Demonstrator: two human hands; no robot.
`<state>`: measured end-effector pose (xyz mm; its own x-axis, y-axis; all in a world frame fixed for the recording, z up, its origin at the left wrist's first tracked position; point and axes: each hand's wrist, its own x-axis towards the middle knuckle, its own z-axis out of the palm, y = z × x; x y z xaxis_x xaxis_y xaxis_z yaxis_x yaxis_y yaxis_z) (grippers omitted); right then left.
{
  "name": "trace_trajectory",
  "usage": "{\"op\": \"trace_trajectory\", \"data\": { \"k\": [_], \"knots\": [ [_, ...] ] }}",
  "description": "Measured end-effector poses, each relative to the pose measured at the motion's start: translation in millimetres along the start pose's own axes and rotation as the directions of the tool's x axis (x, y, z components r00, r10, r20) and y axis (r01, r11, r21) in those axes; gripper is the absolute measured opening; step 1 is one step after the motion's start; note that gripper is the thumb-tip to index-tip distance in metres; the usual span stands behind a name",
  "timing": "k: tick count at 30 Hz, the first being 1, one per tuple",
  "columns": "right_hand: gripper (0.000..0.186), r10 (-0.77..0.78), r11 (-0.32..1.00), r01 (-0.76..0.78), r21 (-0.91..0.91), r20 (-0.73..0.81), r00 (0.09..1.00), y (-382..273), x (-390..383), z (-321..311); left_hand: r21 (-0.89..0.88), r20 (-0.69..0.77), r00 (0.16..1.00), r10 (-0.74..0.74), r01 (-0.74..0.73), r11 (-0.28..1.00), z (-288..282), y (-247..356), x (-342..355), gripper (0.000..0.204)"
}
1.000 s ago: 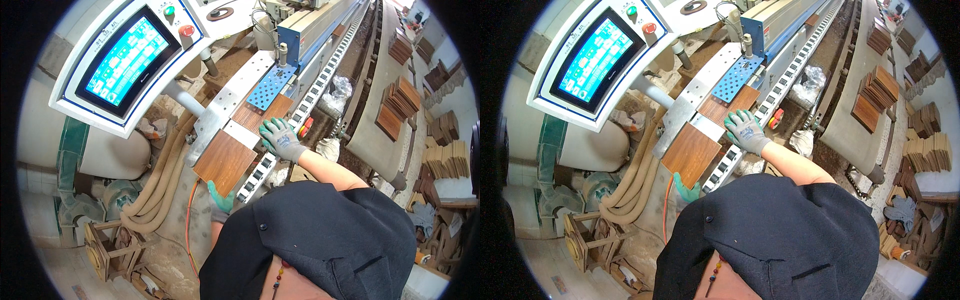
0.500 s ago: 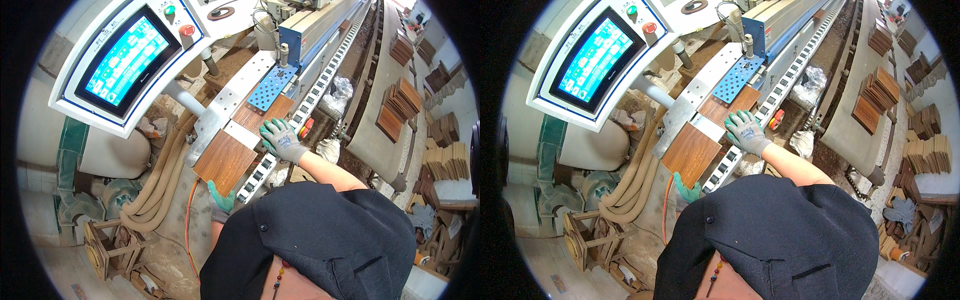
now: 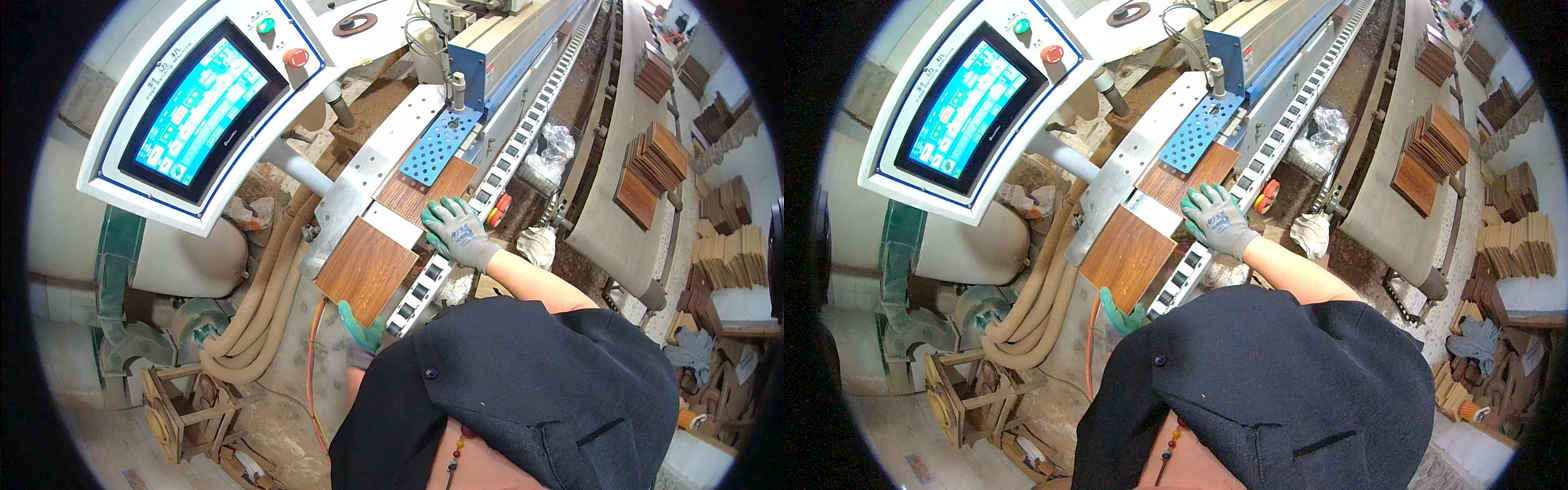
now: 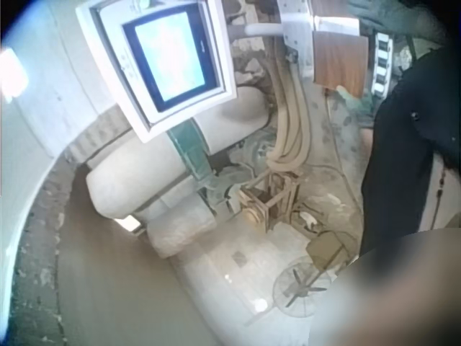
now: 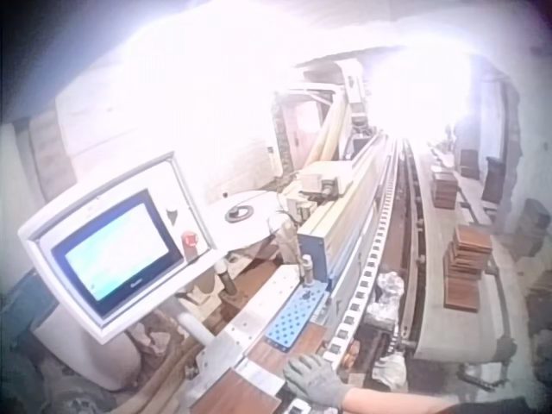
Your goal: The person operates a CNC router in a woodworking shop. They repeatedly pick up wooden panels, place them on the machine bed, align them against the fence, and engage the machine to process the wood. After each cycle, they remove the processed panel and place it on a nearby stack.
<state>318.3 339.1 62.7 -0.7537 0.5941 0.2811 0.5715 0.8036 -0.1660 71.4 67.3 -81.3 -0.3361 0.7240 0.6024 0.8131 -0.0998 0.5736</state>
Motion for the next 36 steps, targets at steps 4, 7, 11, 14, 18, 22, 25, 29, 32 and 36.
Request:
{"op": "trace_trajectory", "data": {
  "k": [4,7,11,14,18,22,25,29,32,36],
  "knots": [
    [0.043,-0.005,1.0,0.005,0.017,0.003,1.0,1,1,-3,0.003,0.011,1.0,-0.026,0.026,1.0,2,-8,-5,0.105],
    [0.043,-0.006,1.0,0.006,0.012,0.04,0.999,3,2,-5,-0.004,0.027,1.0,-0.014,0.014,1.0,-2,1,1,0.103],
    [0.044,-0.004,0.999,0.006,-0.036,0.052,0.999,15,6,-4,0.002,-0.013,1.0,0.026,-0.026,1.0,-8,23,19,0.085],
    [0.044,0.018,0.994,-0.012,-0.104,0.061,0.998,34,10,-3,0.035,0.067,0.997,0.042,-0.045,0.998,-16,32,26,0.093],
    [0.048,0.071,0.986,-0.058,-0.159,0.079,0.994,71,19,-5,0.075,0.116,0.993,0.019,-0.028,0.997,-21,37,30,0.096],
    [0.048,0.114,0.971,-0.099,-0.218,0.054,0.992,111,29,-10,-0.023,0.138,0.988,0.072,-0.07,0.997,-26,40,35,0.087],
    [0.048,0.129,0.965,-0.127,-0.231,-0.007,0.992,136,33,-7,-0.012,0.104,0.988,0.114,-0.114,0.993,-26,40,34,0.084],
    [0.045,0.228,0.939,-0.228,-0.259,-0.029,0.973,165,41,-3,-0.098,0.143,0.988,0.061,-0.047,0.994,-28,38,31,0.09],
    [0.047,0.36,0.886,-0.357,-0.295,-0.046,0.932,172,50,-4,-0.02,0.212,0.975,0.067,-0.064,0.998,-34,38,35,0.093],
    [0.047,0.398,0.886,-0.41,-0.217,-0.099,0.912,137,54,-14,-0.122,0.256,0.967,-0.006,0.038,0.992,-35,40,40,0.093]
  ]
}}
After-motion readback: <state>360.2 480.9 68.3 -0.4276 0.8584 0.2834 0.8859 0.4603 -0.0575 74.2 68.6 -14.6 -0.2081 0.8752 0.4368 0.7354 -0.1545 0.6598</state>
